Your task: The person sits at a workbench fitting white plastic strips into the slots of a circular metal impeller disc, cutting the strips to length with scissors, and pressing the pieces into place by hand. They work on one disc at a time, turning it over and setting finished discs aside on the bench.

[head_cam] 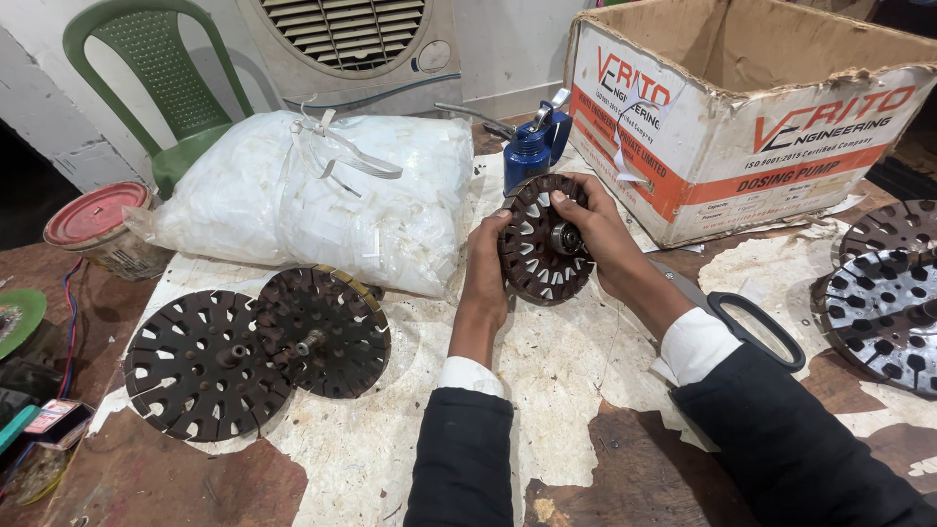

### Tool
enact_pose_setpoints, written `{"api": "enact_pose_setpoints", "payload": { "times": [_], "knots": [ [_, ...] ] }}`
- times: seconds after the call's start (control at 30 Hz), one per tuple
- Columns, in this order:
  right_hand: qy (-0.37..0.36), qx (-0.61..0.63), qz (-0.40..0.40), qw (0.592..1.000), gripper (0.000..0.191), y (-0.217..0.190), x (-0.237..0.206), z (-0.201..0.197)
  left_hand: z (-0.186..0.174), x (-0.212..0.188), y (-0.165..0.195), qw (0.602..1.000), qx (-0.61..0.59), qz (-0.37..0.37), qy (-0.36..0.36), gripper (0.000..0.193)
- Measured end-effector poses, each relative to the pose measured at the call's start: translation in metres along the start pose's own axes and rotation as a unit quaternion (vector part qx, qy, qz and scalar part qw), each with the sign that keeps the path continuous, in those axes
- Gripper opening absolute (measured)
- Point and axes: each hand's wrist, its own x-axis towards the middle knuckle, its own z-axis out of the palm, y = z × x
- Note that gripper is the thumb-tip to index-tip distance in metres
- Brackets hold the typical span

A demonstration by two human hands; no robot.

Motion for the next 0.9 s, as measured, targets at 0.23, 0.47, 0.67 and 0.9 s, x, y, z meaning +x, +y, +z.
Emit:
{"api": "enact_pose_setpoints", "payload": {
  "times": [0.23, 0.47, 0.67, 0.9],
  "knots": [
    [0.007, 0.014, 0.005, 1.0, 0.032, -0.002, -0.001, 0.001, 0.008, 0.0, -0.003, 0.997, 0.072, 0.037, 0.007, 0.064],
    [-0.014, 0.015, -0.017, 1.0, 0.036, -0.005, 0.0, -0.007, 0.01, 0.002, -0.003, 0.98, 0.137, 0.129, 0.07, 0.078],
    [-0.073, 0.064, -0.041, 0.994, 0.037, -0.008, -0.001, -0.006, 0.001, 0.004, -0.002, 0.962, 0.156, 0.111, 0.192, 0.073],
    [-0.06, -0.051, -0.097, 0.992, 0.035, -0.005, 0.001, -0.004, -0.008, 0.01, -0.008, 0.962, 0.077, 0.176, 0.194, 0.055]
  ]
}}
